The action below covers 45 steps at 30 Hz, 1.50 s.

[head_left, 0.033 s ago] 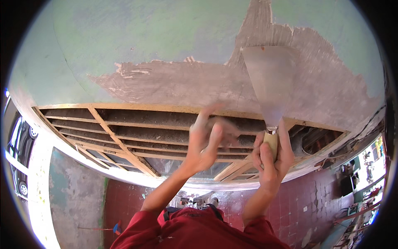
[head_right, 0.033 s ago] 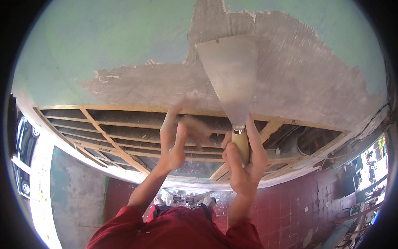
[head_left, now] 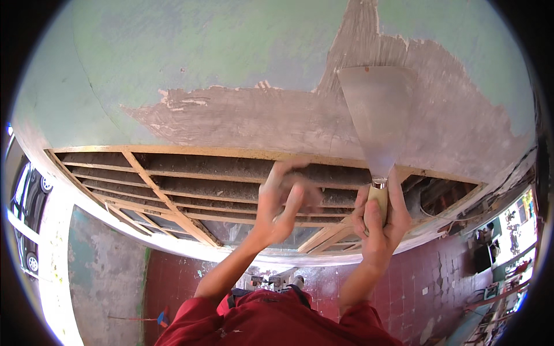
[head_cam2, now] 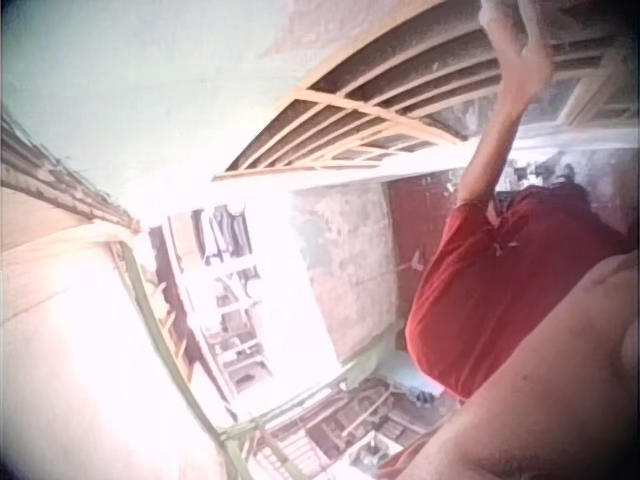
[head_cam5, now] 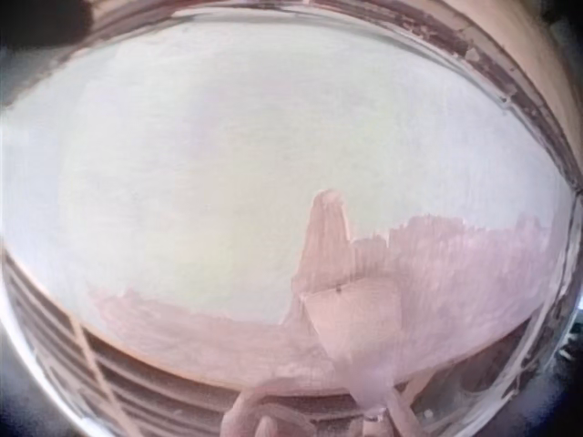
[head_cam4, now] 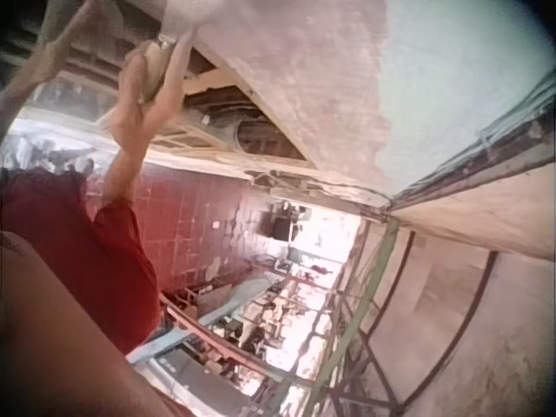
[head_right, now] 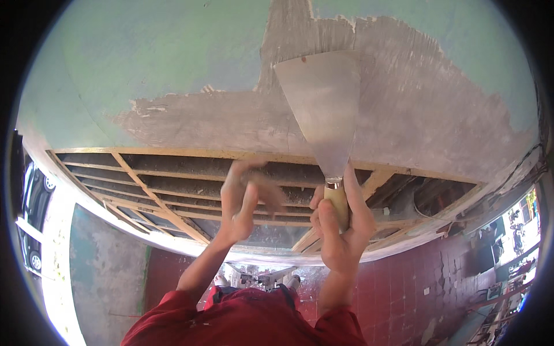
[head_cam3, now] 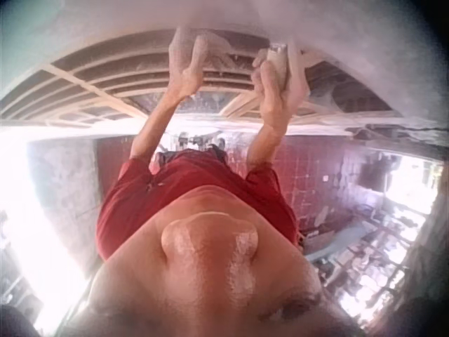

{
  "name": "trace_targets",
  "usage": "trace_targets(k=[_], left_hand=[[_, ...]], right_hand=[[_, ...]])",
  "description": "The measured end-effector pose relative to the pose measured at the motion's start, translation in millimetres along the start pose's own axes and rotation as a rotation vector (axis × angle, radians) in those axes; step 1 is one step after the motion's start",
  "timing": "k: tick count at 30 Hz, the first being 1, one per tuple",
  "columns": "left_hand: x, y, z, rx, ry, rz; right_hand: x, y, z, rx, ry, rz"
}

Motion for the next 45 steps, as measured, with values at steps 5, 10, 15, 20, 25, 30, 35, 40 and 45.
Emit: trace_targets(k=[5,10,15,20,25,30,35,40,45], left_hand=[[43.4,-79.8,-66.8,0.275,-0.36,0.315],[111.8,-132.9,-163.0,0.6,-0.257,0.363],[157.4,-149.2,-220.7,0.703,-0.021,0.279],[158.6,-166.2,-223.2,0.684,-0.032,0.31],[140.5,-174.3,-209.9,0.648,-0.087,0.401],[121.9,-154.4,-188.4,0.324,-0.02,0.724],[94.0,-70.4,-110.7,-0.488,0.09,1.088],[51.9,12.9,-28.0,-0.994,0.111,1.282],[4.4,55.4,21.0,-1.037,0.023,1.364]], right_hand=[[0.6,0.7,18.2,0.055,-0.046,-0.07],[-3.4,-4.3,22.8,0.034,0.011,-0.123],[-17.7,-8.3,32.4,0.027,0.016,-0.155],[-43.0,-6.9,38.2,0.082,-0.171,-0.185],[-44.7,21.0,18.9,0.208,-0.318,-0.116],[-21.8,50.3,-27.2,-0.107,-0.176,0.365],[-35.6,63.4,-52.4,-0.229,-0.13,0.502],[-51.9,60.0,-49.8,-0.228,-0.113,0.588],[-68.5,58.3,-52.2,-0.26,-0.159,0.565]])
Point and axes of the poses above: each hand's wrist, its own z-axis towards the middle knuckle, its own x-axis out of the back of the hand, y = z × x, the point moved 5 cm from there along z, towards the middle knuckle, and after that the axes turned 9 degrees about z, right-handed, at the moved point
